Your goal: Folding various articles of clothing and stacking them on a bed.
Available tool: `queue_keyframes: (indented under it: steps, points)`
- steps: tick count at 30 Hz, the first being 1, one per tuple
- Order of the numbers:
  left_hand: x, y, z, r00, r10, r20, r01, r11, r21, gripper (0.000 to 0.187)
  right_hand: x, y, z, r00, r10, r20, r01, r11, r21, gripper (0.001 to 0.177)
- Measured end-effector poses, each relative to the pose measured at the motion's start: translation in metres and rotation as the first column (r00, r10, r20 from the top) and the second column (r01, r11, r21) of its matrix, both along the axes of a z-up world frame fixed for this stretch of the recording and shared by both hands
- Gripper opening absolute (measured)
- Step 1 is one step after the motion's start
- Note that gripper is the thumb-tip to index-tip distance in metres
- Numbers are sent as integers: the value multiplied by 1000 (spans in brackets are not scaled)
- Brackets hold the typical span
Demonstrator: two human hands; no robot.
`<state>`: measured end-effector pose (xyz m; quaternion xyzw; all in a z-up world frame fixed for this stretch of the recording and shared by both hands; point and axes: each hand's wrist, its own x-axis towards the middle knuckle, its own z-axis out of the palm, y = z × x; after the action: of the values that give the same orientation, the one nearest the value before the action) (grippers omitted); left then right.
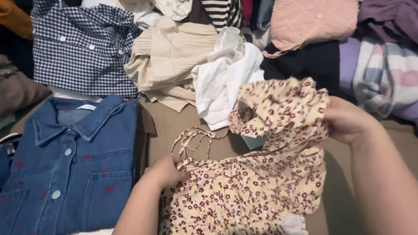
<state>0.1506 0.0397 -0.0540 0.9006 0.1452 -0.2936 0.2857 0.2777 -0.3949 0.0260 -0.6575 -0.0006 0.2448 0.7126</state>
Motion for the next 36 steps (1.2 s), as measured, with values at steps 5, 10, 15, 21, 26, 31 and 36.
queue_keyframes:
  steps: [5,10,15,21,26,31,36]
  points:
    - [-17,-16,25,987,67,144,-85,989,120,81,-60,46,47,975,-39,220,157,821,-549,61]
    - [-9,-35,12,884,59,464,-126,986,113,75,-110,87,74,923,93,374,300,434,-849,80]
    - [6,-89,56,900,321,294,23,640,-768,73,-122,93,56,691,204,693,406,684,-606,66]
    - [25,-139,75,922,383,-51,-193,343,-919,82,-112,71,20,717,313,623,-47,913,-406,52]
    - [55,-142,47,820,499,-279,-284,-68,-956,87,-105,60,31,910,137,391,-38,967,-252,65]
    - [54,-130,70,946,283,-157,-130,-111,-985,70,-74,38,33,962,144,231,-63,943,-326,93]
    - [44,-126,101,992,124,7,41,-272,-961,74,-46,30,27,905,400,-143,-417,902,-114,88]
